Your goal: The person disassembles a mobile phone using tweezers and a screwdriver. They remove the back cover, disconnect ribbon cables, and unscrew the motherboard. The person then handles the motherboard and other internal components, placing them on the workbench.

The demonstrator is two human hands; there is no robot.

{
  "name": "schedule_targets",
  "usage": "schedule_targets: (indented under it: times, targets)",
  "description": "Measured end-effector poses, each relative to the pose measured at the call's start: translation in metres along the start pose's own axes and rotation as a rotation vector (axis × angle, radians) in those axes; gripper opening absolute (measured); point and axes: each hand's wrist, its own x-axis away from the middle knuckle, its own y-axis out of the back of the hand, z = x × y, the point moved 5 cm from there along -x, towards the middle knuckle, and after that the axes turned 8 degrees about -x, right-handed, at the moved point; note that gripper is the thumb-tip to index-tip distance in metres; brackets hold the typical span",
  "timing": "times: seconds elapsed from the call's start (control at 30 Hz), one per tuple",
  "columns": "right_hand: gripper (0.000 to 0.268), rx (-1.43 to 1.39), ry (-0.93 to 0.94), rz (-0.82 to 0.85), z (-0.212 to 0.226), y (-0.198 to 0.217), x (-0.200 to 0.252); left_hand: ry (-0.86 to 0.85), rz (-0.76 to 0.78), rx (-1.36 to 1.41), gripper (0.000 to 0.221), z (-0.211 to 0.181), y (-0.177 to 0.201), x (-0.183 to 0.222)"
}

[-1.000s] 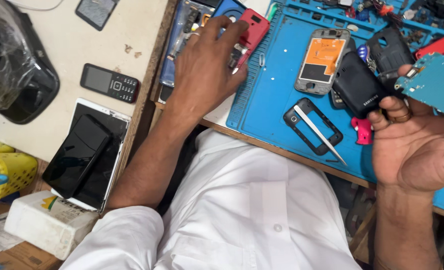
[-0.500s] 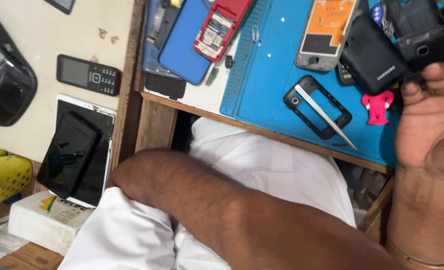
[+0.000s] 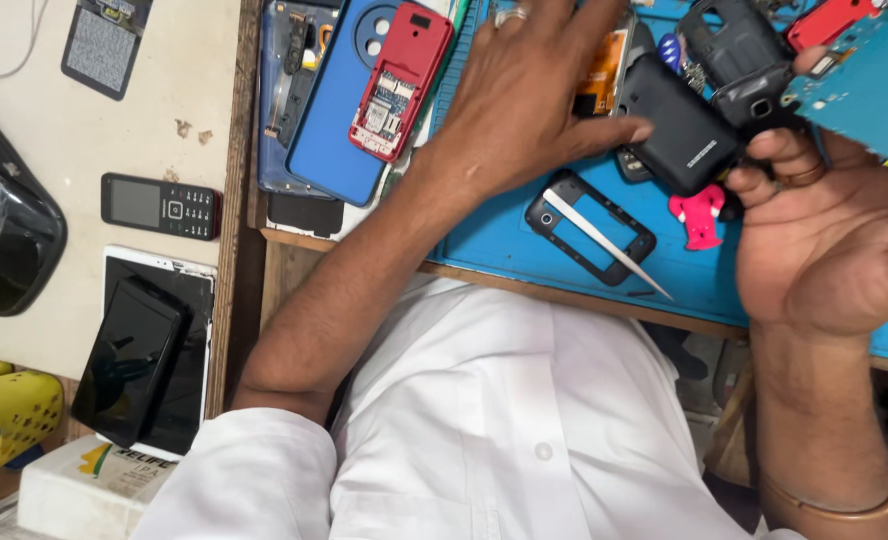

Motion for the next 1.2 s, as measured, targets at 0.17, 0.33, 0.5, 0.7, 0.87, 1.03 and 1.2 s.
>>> schedule_targets:
  times: [0.17, 0.33, 0.5, 0.7, 0.87, 1.03, 1.2]
  targets:
    - [0.080, 0.127, 0.041, 0.014, 0.008, -0.022, -0.006, 0.047, 0.099, -0.050, 0.083, 0.005, -0.007, 0.013]
    - [0.078, 0.096, 0.046, -0.072, 0.010, -0.029, -0.004, 0.057, 0.226, -0.188, 0.068, 0.016, 0.004, 0.023]
    - [0.094, 0.496, 0.159, 0.022, 0.015, -0.056, -0.002, 0.128, 0.144, 0.288, 0.062, -0.005, 0.011, 0.035]
    - [0.096, 1.123, 0.450, 0.256, 0.027, -0.104, -0.004, 0.394, 0.407, 1.405, 0.053, -0.039, -0.015, 0.048]
    - [0.098, 1.169, 0.455, 0.267, 0.029, -0.106, -0.006, 0.351, 0.403, 1.477, 0.062, -0.035, -0.031, 0.057]
    - [0.098, 1.127, 0.462, 0.351, 0.026, -0.115, -0.006, 0.318, 0.335, 1.495, 0.046, -0.036, -0.033, 0.058]
    - [0.092, 1.213, 0.376, 0.253, 0.031, -0.108, -0.016, 0.518, 0.121, 1.502, 0.037, -0.006, -0.030, 0.056]
